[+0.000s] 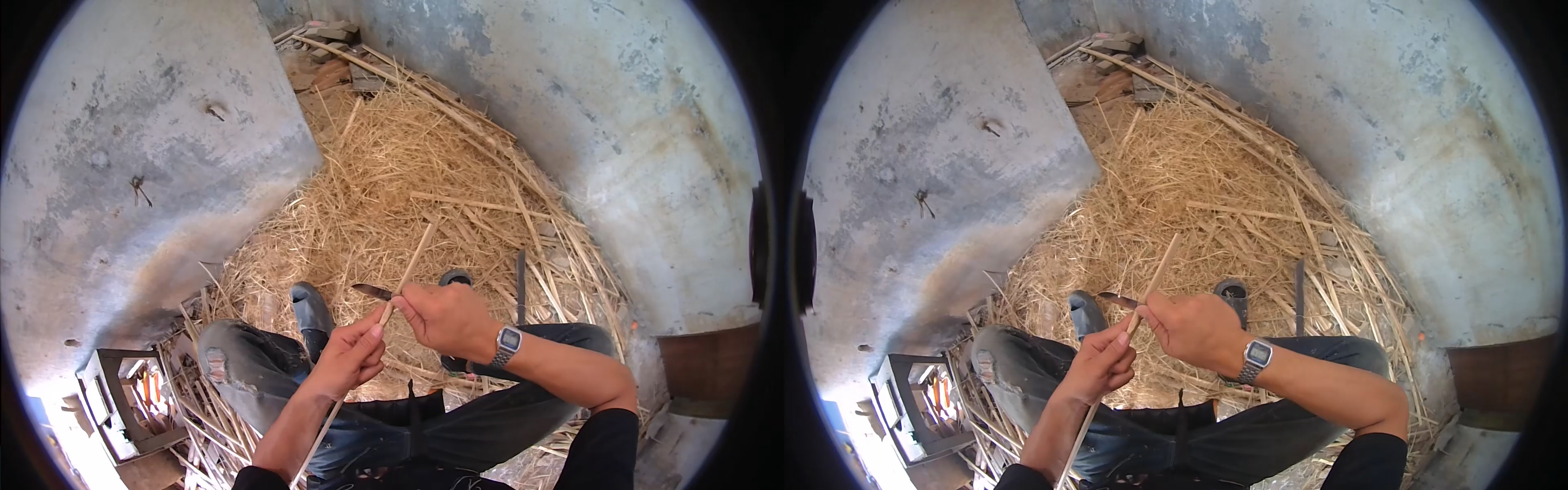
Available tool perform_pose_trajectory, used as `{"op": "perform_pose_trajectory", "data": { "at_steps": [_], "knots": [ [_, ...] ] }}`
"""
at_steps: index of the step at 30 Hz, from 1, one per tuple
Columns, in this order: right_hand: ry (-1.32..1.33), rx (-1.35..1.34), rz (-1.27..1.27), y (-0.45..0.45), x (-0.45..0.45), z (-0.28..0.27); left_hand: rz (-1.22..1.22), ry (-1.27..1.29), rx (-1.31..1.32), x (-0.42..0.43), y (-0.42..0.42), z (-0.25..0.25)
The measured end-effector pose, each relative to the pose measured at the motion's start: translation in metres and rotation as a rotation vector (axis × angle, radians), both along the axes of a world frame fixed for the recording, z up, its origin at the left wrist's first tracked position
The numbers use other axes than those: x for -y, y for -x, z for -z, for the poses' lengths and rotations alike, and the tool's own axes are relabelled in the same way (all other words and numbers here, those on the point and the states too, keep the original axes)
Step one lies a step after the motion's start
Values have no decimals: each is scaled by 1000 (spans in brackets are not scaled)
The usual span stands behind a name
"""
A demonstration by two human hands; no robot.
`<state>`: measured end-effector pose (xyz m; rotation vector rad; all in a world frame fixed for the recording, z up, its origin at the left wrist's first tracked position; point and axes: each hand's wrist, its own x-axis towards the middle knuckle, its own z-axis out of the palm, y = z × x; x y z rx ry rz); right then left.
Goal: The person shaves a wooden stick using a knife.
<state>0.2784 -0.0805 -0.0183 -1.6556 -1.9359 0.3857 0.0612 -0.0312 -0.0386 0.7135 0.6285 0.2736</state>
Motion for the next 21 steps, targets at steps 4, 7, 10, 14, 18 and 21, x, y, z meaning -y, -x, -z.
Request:
{"op": "perform_pose_trajectory", "data": {
  "at_steps": [4, 7, 10, 14, 18, 21],
  "knots": [
    [-98, 32, 136, -30, -20, -6, 11, 21, 19, 2, 2, -6],
    [-45, 29, 285, -42, -25, -13, 35, 15, 20, 2, 2, -4],
    [-44, 49, 249, -23, -15, -6, 15, 40, 32, -2, 0, -5],
    [-28, -22, 28, -2, -3, -1, 4, 92, 0, -3, 4, -5],
    [-93, -81, 202, -27, -23, -12, -1, 97, 29, -3, 5, -8],
    [-24, 11, 322, -57, -32, -9, 43, 103, 49, 1, 6, -8]
  ]
}}
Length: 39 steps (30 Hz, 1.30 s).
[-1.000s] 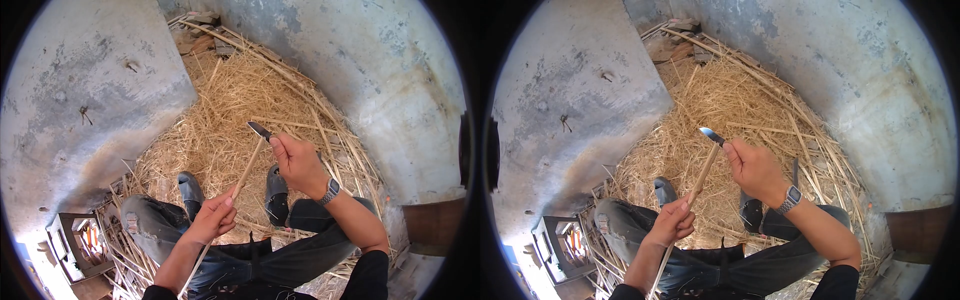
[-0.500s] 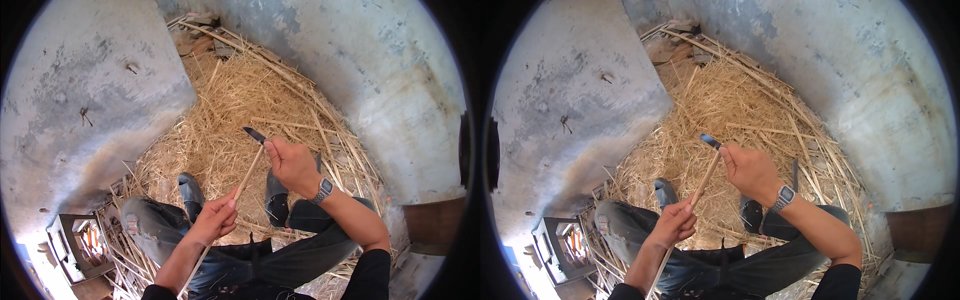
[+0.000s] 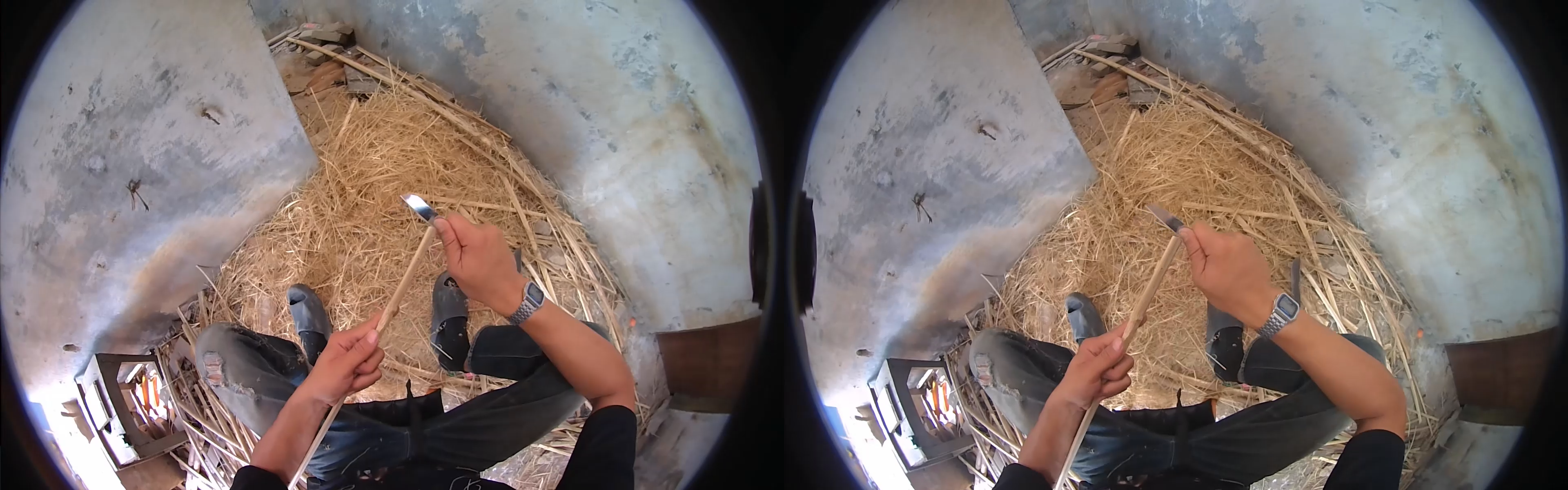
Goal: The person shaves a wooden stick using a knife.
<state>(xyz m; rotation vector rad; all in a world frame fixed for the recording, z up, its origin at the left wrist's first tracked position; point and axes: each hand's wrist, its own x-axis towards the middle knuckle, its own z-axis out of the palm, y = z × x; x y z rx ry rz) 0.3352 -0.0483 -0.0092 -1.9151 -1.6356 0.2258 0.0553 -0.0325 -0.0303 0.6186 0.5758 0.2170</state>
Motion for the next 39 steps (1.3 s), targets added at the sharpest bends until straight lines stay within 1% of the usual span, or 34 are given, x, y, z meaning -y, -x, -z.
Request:
{"op": "perform_pose_trajectory", "data": {
  "at_steps": [2, 3, 4, 6, 7, 9, 10, 12, 13, 15, 16, 18, 19, 21, 24, 25, 27, 28, 30, 31, 32, 33, 34, 35, 36, 37, 39],
  "knots": [
    [4, 7, 12, -1, 1, 2, 37, -28, 83, 3, 1, -9],
    [10, 10, 19, -1, 2, 3, 38, -26, 83, 3, 1, -8],
    [13, 11, 16, -3, 2, 1, 12, -76, 67, 4, 1, -6],
    [-62, -169, 143, -9, 2, -14, -30, -123, 52, 5, 5, 0],
    [-62, -169, 135, -12, 1, -20, -19, -106, 53, 3, 7, 6],
    [-103, -289, 142, -16, 3, -30, -7, -90, 53, 1, 9, 9],
    [-102, -289, 142, -12, 5, -36, -6, -97, 43, 1, 8, 9],
    [6, -302, 66, 3, 10, -43, -5, -103, 32, 1, 6, 10],
    [6, -303, 67, 6, 9, -39, -10, -120, 29, 2, 4, 12],
    [-78, -177, -42, 10, 8, -26, -7, -136, 21, 3, 3, 14],
    [-78, -179, -36, 8, 8, -21, -14, -159, 11, 4, 3, 15],
    [18, -257, 21, 3, 5, -16, -22, -182, 4, 4, 2, 16],
    [17, -257, 21, 0, 4, -17, -22, -207, 2, 5, 2, 17],
    [1, -394, 117, -5, 2, -20, -22, -232, 0, 6, 0, 17],
    [-58, -387, 153, -12, 6, -24, -14, -247, -10, 6, -1, 15],
    [-58, -387, 153, -14, 8, -25, -6, -203, -27, 3, -1, 11],
    [-115, -372, 55, -13, 12, -26, -4, -160, -45, 1, 2, 9],
    [-116, -373, 52, -11, 13, -25, 24, -138, -30, 0, 3, 11],
    [-121, -293, -10, -2, 15, -22, 54, -117, -18, 0, 4, 14],
    [-123, -294, -9, 1, 15, -19, 55, -164, -82, 3, 3, 16],
    [-89, -270, -81, 5, 15, -17, 57, -211, -147, 5, 2, 18],
    [-54, -245, -153, 8, 16, -16, 60, -214, -146, 5, 1, 20],
    [-56, -245, -150, 13, 19, -15, 45, -267, -196, 6, 1, 22],
    [19, -249, -175, 18, 22, -14, 30, -319, -245, 6, 1, 23],
    [94, -253, -200, 23, 24, -13, 30, -320, -246, 6, -1, 21],
    [93, -255, -201, 27, 26, -8, 8, -355, -208, 5, -3, 18],
    [99, -247, -296, 35, 29, 4, -16, -391, -173, 5, -7, 13]
  ]
}}
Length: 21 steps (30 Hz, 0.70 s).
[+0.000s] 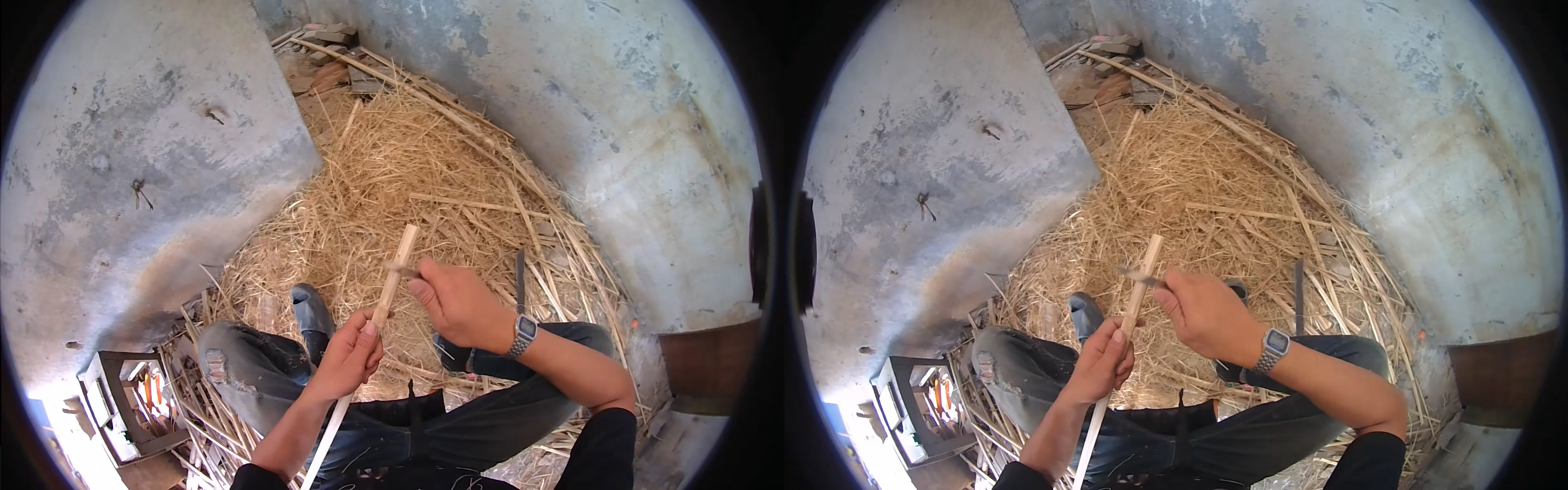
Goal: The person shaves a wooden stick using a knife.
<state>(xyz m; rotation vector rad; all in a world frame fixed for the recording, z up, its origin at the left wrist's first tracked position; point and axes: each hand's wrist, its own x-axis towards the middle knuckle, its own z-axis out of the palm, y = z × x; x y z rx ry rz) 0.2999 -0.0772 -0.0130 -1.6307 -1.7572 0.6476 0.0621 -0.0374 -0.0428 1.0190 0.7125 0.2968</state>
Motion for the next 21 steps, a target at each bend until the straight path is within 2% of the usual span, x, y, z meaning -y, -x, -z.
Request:
{"op": "perform_pose_trajectory", "data": {
  "at_steps": [4, 6, 10, 11, 12, 16, 18, 20, 21],
  "knots": [
    [98, 2, -59, 17, 8, -2, -31, -107, -47, 3, -5, -4],
    [190, 84, -110, 20, 10, -3, -34, -153, -65, 4, -7, -2],
    [176, 151, -102, 27, 13, 3, -63, -207, -66, 7, -5, 13],
    [187, 240, -122, 28, 14, 3, -57, -225, -81, 7, -4, 16],
    [198, 330, -142, 28, 14, 4, -57, -224, -81, 7, -3, 16],
    [144, 393, -147, 22, 10, 22, 9, -269, -132, 2, 1, 9],
    [67, 459, -104, 18, 7, 26, 29, -255, -130, 2, 5, 7],
    [129, 478, 104, -5, -9, 17, 4, -78, -101, 5, 10, 10],
    [119, 431, 202, -28, -20, 17, 9, -82, -101, 6, 13, 7]
  ]
}}
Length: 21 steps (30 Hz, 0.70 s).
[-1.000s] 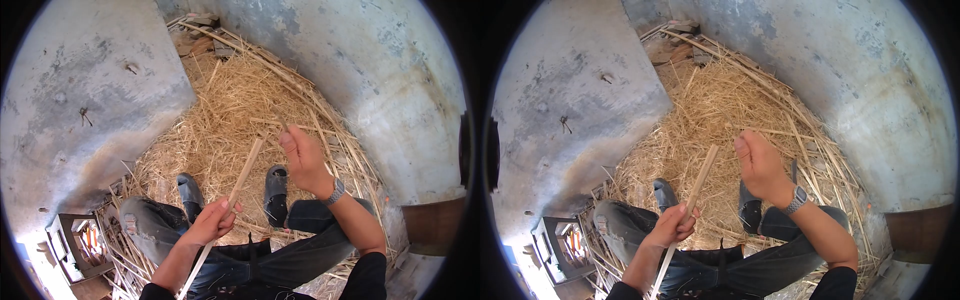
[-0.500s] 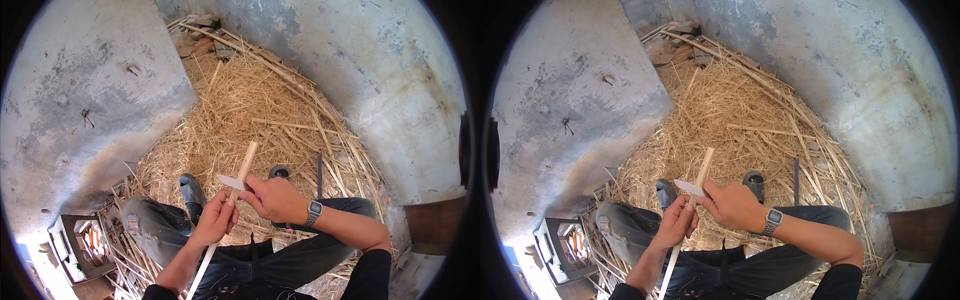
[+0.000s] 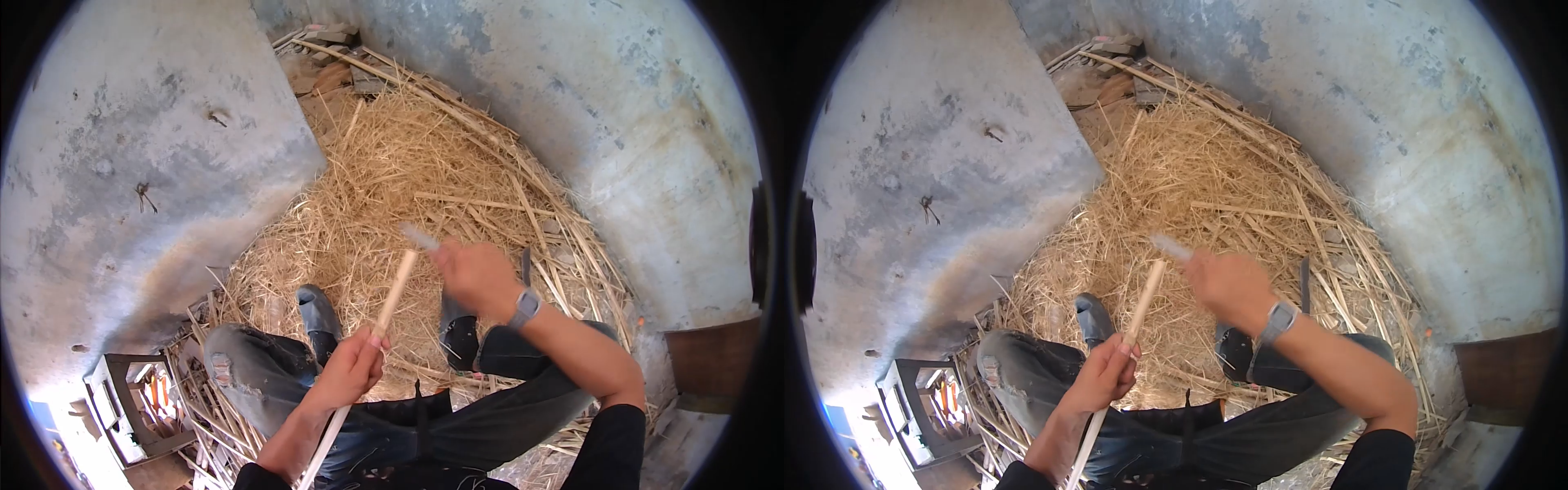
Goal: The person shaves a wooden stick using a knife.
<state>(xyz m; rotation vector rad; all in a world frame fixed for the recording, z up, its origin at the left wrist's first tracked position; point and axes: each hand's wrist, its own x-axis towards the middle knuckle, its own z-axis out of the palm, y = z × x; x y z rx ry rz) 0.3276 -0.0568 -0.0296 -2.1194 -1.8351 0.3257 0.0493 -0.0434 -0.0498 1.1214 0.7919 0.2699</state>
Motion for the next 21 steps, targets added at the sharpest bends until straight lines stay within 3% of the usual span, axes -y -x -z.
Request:
{"op": "perform_pose_trajectory", "data": {
  "at_steps": [4, 8, 13, 17, 21],
  "knots": [
    [-162, -148, 153, -38, -8, -24, 29, 100, 20, -1, 4, -12],
    [-134, -187, -42, 5, 7, -33, 23, 75, 74, -8, 1, -11],
    [58, -144, -271, 60, 34, -12, -22, -3, 25, -8, -4, -9],
    [83, -121, -252, 59, 31, 0, 1, -91, -42, -6, -6, -5],
    [6, 80, -198, 37, 19, 14, -3, -69, -86, -7, -5, -6]
  ]
}}
